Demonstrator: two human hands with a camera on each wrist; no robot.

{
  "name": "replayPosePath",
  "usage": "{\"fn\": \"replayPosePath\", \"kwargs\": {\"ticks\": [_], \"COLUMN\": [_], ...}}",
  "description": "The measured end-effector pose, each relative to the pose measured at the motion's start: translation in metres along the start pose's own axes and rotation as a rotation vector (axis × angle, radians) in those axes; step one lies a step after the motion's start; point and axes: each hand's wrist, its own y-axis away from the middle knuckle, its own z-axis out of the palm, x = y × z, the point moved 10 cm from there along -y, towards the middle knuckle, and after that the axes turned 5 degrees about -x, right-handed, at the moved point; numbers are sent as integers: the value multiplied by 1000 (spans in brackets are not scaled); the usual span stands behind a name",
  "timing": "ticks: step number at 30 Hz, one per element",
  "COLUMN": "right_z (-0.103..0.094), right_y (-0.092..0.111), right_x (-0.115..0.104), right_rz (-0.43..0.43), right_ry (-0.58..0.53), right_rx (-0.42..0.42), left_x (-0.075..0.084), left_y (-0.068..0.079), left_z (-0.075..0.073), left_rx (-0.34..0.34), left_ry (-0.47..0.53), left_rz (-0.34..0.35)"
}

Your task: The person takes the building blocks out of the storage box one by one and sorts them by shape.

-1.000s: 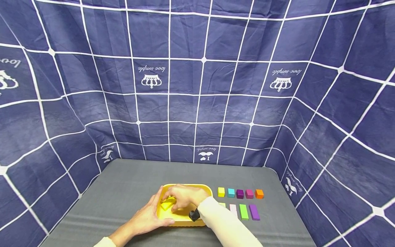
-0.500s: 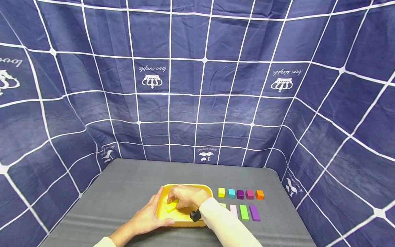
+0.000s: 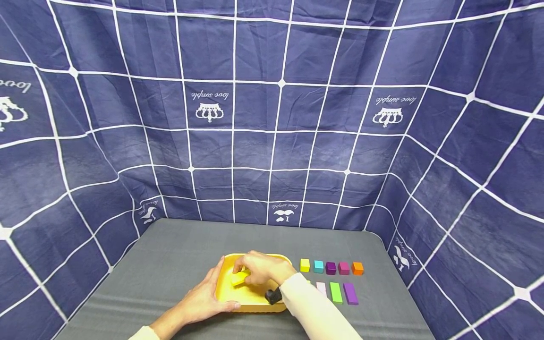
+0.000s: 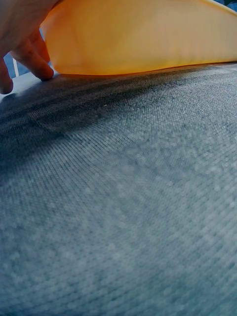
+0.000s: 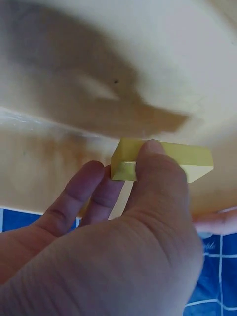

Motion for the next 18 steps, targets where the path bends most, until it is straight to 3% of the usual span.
{"fn": "replayPosePath", "kwargs": {"ticks": [12, 18], "right_z": [-7, -10], "right_y": [23, 30], "right_x": [14, 11], "right_rz": [38, -15], "right_ry": [-115, -128], "right_rx": [55, 81], "left_x": [1, 1], "left_y": [0, 1], "left_z": [-2, -2], "left_rx": [2, -2], "left_ry": [3, 9], "left_rz": [11, 10]}}
